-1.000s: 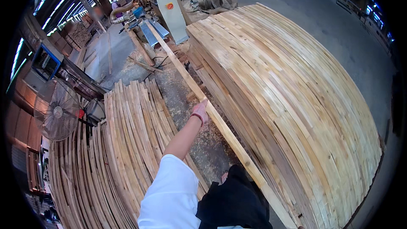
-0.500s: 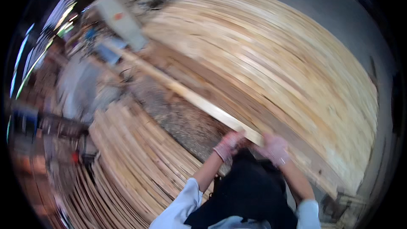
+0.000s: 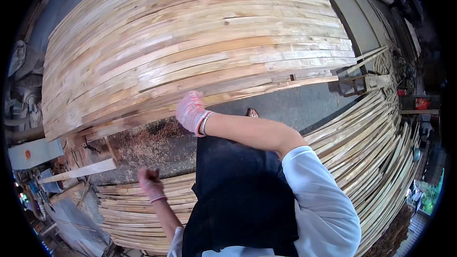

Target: The person picks up thin wooden strips by hand and stacks them onto a pile of lumber, aligning each strip with the ones below.

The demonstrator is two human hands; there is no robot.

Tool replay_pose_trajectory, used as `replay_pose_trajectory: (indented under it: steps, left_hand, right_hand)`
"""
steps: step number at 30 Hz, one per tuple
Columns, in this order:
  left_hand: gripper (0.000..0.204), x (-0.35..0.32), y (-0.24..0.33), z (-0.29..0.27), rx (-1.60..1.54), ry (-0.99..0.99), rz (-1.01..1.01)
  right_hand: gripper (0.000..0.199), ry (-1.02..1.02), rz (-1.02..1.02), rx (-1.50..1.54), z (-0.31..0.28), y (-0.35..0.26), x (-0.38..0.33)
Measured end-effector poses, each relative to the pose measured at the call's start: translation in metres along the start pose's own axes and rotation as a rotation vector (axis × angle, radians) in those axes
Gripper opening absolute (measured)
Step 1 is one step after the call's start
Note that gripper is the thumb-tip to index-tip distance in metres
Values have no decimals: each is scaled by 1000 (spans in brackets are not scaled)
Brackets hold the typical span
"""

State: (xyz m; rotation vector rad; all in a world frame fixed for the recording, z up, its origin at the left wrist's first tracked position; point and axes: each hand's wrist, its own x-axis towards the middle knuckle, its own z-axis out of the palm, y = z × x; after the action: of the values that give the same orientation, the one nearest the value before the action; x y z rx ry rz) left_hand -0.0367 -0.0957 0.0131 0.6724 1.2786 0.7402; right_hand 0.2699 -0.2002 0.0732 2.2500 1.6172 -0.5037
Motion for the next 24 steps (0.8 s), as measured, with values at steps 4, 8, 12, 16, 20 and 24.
replay_pose_trajectory:
  steps: [4,8,12,16,20,24]
  left_hand:
    - [32,-112,-35,146,787,-574,702]
    - [37,-207,-57,295,1119,-1145,1150]
    - [36,-244,-99,380,1320,-1393,1203]
    - [37,-271,-109,422,1588,-1534,1041]
    - [37,-285,-115,440,1655,-1553,999]
    - [34,-277,-129,438,1456,-1569,1131]
  right_hand:
    - [29,-178,156,-241,77,27,-3]
    - [32,-132,291,-305,140,46,-11]
    - [31,-167,287,-305,189,63,-27]
    - [29,-155,219,-332,218,80,-52]
    - [27,20,150,-511,222,140,-96]
    - [28,-202,214,-128,183,169,-100]
